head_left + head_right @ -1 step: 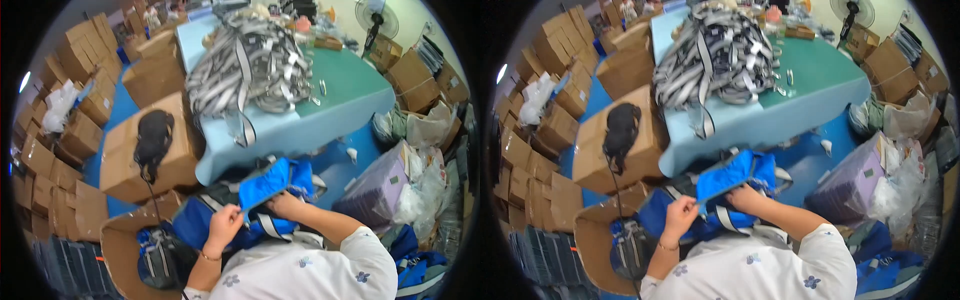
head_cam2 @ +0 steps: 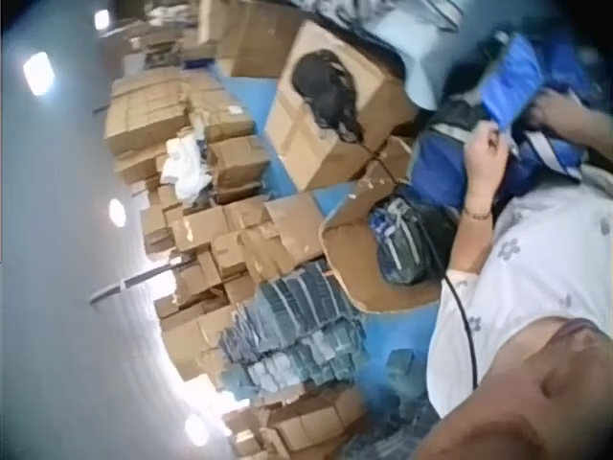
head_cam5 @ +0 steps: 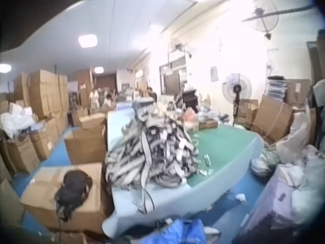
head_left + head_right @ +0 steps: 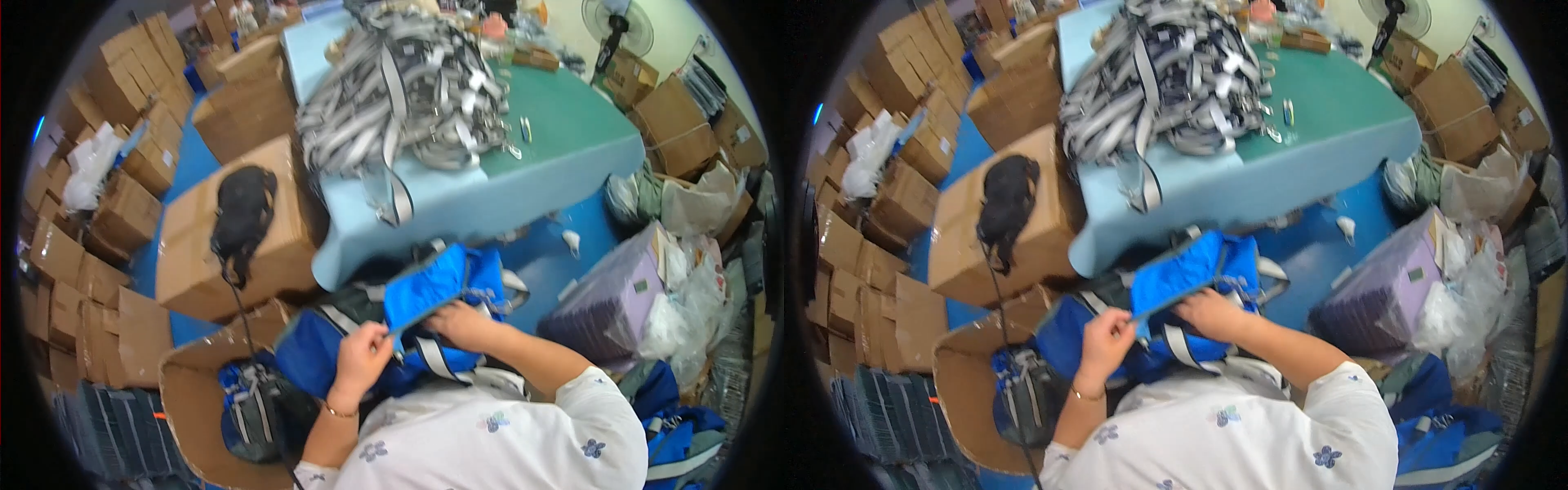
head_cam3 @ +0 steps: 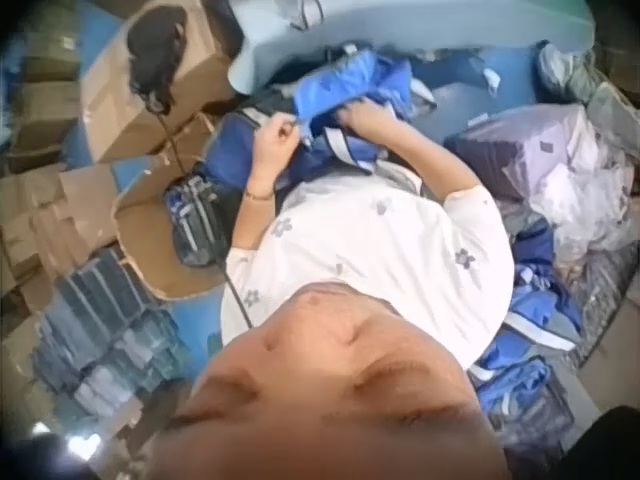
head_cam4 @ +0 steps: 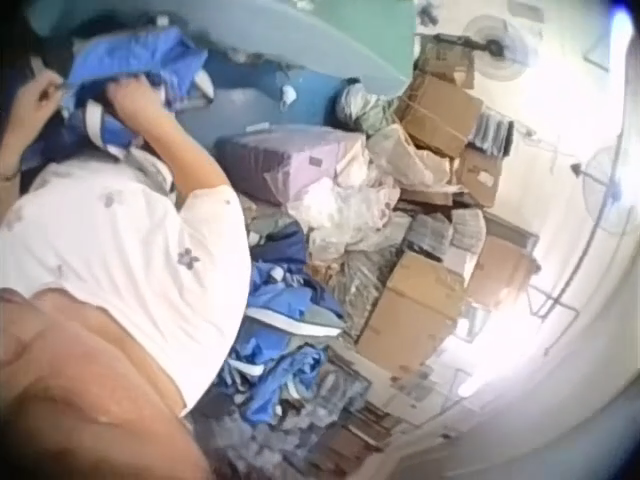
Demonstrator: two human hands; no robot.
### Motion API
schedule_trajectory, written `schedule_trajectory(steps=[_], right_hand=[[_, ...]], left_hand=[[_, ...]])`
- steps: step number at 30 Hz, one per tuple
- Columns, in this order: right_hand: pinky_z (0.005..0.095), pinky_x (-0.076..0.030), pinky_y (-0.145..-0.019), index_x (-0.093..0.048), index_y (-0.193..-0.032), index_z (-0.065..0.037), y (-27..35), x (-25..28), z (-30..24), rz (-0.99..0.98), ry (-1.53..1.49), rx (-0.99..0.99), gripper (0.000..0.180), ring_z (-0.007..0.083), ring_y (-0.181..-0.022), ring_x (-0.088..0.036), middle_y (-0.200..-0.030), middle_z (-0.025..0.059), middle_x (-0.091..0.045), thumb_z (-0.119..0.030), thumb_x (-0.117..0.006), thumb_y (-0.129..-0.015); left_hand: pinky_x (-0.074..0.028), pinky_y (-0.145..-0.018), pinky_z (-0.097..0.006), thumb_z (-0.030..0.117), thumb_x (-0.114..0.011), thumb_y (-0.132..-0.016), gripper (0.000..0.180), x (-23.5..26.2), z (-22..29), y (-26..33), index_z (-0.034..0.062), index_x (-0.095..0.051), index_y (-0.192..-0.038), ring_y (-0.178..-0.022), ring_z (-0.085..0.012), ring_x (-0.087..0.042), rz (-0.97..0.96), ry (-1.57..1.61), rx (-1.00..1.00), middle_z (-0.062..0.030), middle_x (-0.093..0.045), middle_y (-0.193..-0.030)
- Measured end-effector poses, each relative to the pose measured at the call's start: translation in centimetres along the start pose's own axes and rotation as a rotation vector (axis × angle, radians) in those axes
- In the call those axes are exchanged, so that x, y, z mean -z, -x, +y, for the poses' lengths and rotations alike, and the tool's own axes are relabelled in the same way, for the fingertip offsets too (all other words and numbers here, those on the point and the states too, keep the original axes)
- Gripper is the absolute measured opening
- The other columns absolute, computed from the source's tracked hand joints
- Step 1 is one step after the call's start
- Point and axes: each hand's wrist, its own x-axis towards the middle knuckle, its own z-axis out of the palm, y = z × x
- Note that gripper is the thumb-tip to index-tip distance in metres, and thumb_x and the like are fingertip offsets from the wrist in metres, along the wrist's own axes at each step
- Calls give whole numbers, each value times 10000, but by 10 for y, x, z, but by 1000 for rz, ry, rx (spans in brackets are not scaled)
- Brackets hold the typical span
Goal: Attaching straps and zipping blue bags in a workshop.
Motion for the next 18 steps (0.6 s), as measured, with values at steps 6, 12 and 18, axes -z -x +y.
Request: schedule_trajectory(steps=[6, 12, 18], right_hand=[[366, -449, -772, -646, -937, -99, 43, 39, -1, 454, -281, -293, 244, 256, -831, -609, -850, 70, -638, -15, -598, -712], [346, -478, -737, -626, -862, -79, 64, 31, -16, 567, -394, -287, 227, 256, -804, -608, -842, 68, -627, 43, -591, -674], [313, -496, -654, -607, -891, -68, 82, 28, -17, 630, -433, -364, 222, 247, -763, -610, -869, 89, -619, 44, -595, -700]], left_hand=[[-420, -501, -283, 22, -677, -753, 144, -8, -1, 4, 25, -590, -867, -540, -183, -522, -4, 97, -8, -76, -536, -635], [-409, -512, -273, 6, -676, -761, 138, -12, 6, -1, 15, -585, -864, -558, -167, -506, 41, 92, -24, -75, -524, -650], [-394, -517, -280, 6, -670, -766, 120, -18, 6, 1, 6, -578, -843, -564, -174, -480, 73, 91, 8, -73, -502, -649]])
